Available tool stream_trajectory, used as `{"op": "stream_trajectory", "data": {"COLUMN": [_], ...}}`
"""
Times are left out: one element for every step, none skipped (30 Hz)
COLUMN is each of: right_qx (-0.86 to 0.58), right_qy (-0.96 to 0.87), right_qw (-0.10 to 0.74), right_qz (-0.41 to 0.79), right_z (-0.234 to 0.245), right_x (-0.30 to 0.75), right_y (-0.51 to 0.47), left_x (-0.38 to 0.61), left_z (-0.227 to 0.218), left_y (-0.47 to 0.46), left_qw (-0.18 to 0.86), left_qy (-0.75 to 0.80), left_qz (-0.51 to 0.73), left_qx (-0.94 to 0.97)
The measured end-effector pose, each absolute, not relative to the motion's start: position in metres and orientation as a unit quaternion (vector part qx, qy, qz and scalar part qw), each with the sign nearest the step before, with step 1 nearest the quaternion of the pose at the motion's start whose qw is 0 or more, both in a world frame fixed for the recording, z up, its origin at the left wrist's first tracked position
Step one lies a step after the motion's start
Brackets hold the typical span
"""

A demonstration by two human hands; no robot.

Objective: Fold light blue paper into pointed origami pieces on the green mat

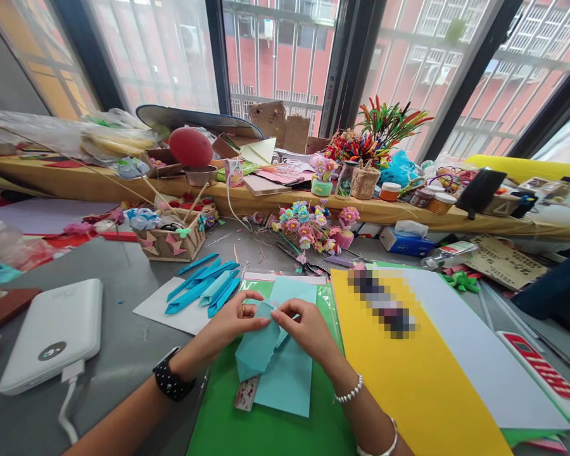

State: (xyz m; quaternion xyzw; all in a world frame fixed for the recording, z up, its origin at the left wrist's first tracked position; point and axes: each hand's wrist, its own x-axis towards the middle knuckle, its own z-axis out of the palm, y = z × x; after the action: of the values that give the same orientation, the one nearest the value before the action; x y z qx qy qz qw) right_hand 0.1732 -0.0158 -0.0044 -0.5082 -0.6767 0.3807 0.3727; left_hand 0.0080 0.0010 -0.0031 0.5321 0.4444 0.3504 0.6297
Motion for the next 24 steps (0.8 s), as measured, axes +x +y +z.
{"op": "stream_trajectory", "data": {"right_qx": [-0.504, -0.499, -0.494, -0.490, -0.487, -0.485, -0.484, -0.483, -0.481, -0.481, -0.481, -0.482, -0.484, -0.485, -0.486, -0.486, -0.485, -0.484, -0.484, -0.483, -0.484, -0.488, -0.494, -0.501], "right_qy": [-0.695, -0.710, -0.722, -0.731, -0.735, -0.736, -0.736, -0.735, -0.736, -0.736, -0.738, -0.741, -0.746, -0.752, -0.759, -0.767, -0.774, -0.780, -0.785, -0.788, -0.790, -0.791, -0.789, -0.785], "right_qw": [0.368, 0.365, 0.362, 0.361, 0.363, 0.366, 0.371, 0.375, 0.379, 0.381, 0.381, 0.379, 0.374, 0.368, 0.363, 0.358, 0.353, 0.349, 0.345, 0.340, 0.335, 0.330, 0.327, 0.324], "right_qz": [0.358, 0.338, 0.321, 0.310, 0.302, 0.297, 0.295, 0.293, 0.290, 0.286, 0.280, 0.273, 0.264, 0.252, 0.237, 0.219, 0.202, 0.187, 0.176, 0.171, 0.169, 0.168, 0.167, 0.167], "right_z": [-0.003, -0.002, -0.001, -0.001, -0.001, -0.001, -0.001, -0.001, 0.000, 0.000, 0.000, 0.000, -0.001, -0.001, -0.002, -0.003, -0.005, -0.006, -0.008, -0.009, -0.011, -0.012, -0.012, -0.013], "right_x": [0.173, 0.173, 0.173, 0.172, 0.171, 0.170, 0.169, 0.169, 0.168, 0.167, 0.167, 0.166, 0.166, 0.165, 0.164, 0.164, 0.163, 0.163, 0.163, 0.162, 0.162, 0.162, 0.162, 0.161], "right_y": [-0.016, -0.017, -0.018, -0.018, -0.019, -0.019, -0.019, -0.020, -0.020, -0.021, -0.021, -0.022, -0.022, -0.023, -0.023, -0.023, -0.023, -0.023, -0.022, -0.022, -0.021, -0.021, -0.021, -0.020], "left_x": [0.008, 0.007, 0.007, 0.007, 0.006, 0.007, 0.007, 0.007, 0.007, 0.007, 0.007, 0.007, 0.007, 0.006, 0.006, 0.005, 0.005, 0.005, 0.005, 0.006, 0.006, 0.007, 0.007, 0.008], "left_z": [-0.003, -0.004, -0.004, -0.005, -0.006, -0.006, -0.007, -0.007, -0.007, -0.007, -0.007, -0.006, -0.006, -0.006, -0.006, -0.006, -0.006, -0.007, -0.007, -0.008, -0.008, -0.008, -0.009, -0.009], "left_y": [0.001, 0.002, 0.002, 0.002, 0.002, 0.002, 0.003, 0.002, 0.002, 0.002, 0.002, 0.002, 0.002, 0.002, 0.002, 0.002, 0.002, 0.002, 0.002, 0.002, 0.001, 0.001, 0.001, 0.001], "left_qw": [0.636, 0.639, 0.642, 0.643, 0.644, 0.646, 0.647, 0.650, 0.651, 0.652, 0.651, 0.649, 0.647, 0.644, 0.643, 0.643, 0.645, 0.649, 0.654, 0.659, 0.662, 0.663, 0.662, 0.659], "left_qy": [0.437, 0.431, 0.426, 0.423, 0.420, 0.418, 0.416, 0.414, 0.412, 0.410, 0.407, 0.403, 0.398, 0.394, 0.389, 0.385, 0.382, 0.380, 0.379, 0.378, 0.378, 0.381, 0.384, 0.388], "left_qz": [0.340, 0.331, 0.323, 0.318, 0.314, 0.312, 0.311, 0.310, 0.308, 0.304, 0.299, 0.292, 0.288, 0.286, 0.288, 0.293, 0.297, 0.301, 0.303, 0.305, 0.307, 0.310, 0.314, 0.319], "left_qx": [0.538, 0.544, 0.550, 0.554, 0.557, 0.558, 0.558, 0.557, 0.557, 0.560, 0.567, 0.575, 0.583, 0.590, 0.594, 0.594, 0.591, 0.587, 0.581, 0.575, 0.569, 0.564, 0.562, 0.560]}}
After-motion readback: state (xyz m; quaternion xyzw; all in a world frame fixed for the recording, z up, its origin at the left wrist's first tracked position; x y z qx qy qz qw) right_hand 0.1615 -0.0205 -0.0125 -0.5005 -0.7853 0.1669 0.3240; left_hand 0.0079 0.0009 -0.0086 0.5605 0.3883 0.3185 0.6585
